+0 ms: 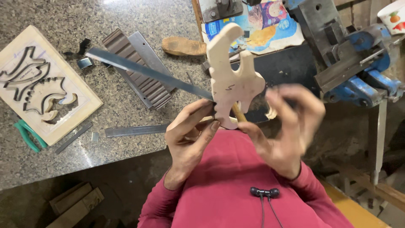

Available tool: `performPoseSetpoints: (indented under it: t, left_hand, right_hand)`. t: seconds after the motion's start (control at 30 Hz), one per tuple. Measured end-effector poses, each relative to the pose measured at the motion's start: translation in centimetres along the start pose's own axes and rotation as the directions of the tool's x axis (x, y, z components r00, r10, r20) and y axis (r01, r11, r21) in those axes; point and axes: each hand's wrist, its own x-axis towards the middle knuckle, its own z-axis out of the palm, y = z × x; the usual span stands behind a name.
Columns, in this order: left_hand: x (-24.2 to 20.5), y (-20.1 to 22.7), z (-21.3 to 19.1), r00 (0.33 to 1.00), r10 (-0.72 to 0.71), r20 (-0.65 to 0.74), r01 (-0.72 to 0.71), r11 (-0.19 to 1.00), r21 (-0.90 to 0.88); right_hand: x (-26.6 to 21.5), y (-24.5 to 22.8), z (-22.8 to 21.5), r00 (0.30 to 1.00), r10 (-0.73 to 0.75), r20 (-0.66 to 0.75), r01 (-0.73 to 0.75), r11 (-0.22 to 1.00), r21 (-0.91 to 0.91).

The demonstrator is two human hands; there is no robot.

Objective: The person assembles a wooden piece by fitting metal strips into its grooves. They repeatedly test the fit, use a hammer to tap the metal strips into place, and inspect the alignment. The process involves handling a wooden component, metal strips, a hammer, and a metal jig.

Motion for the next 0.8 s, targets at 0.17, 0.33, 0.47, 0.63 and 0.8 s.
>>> performPoseSetpoints:
  t: [0.17,0.33,0.47,0.63,0.8]
  left_hand:
    - [-0.3,-0.2,1.1,0.994,0.093,-0.062,-0.095,0.995,-0.028]
    - [-0.8,-0.4,1.8,0.978,0.201,-0.051,-0.182,0.952,0.246]
    - [-0.7,-1.5,2.6,0.974,0.219,-0.051,-0.197,0.939,0.281]
    - [-0.2,-1.2,3.4,0.975,0.222,-0.015,-0.214,0.954,0.211]
    - [0.3,-0.2,2.5,0.939,0.336,0.071,-0.335,0.850,0.407]
  right_hand:
    - [0.2,-0.9,-0.1,0.984,-0.070,0.165,0.077,0.996,-0.038]
    - [0.6,-2.1,0.5,0.985,0.021,0.172,-0.015,0.999,-0.036]
    - [0.7,-2.3,1.3,0.991,0.034,0.132,-0.027,0.998,-0.052]
    - [0.7,-1.7,1.7,0.995,0.022,0.098,-0.013,0.996,-0.093]
    - [0.6,-0.7,1.7,0.992,-0.108,0.070,0.118,0.979,-0.166]
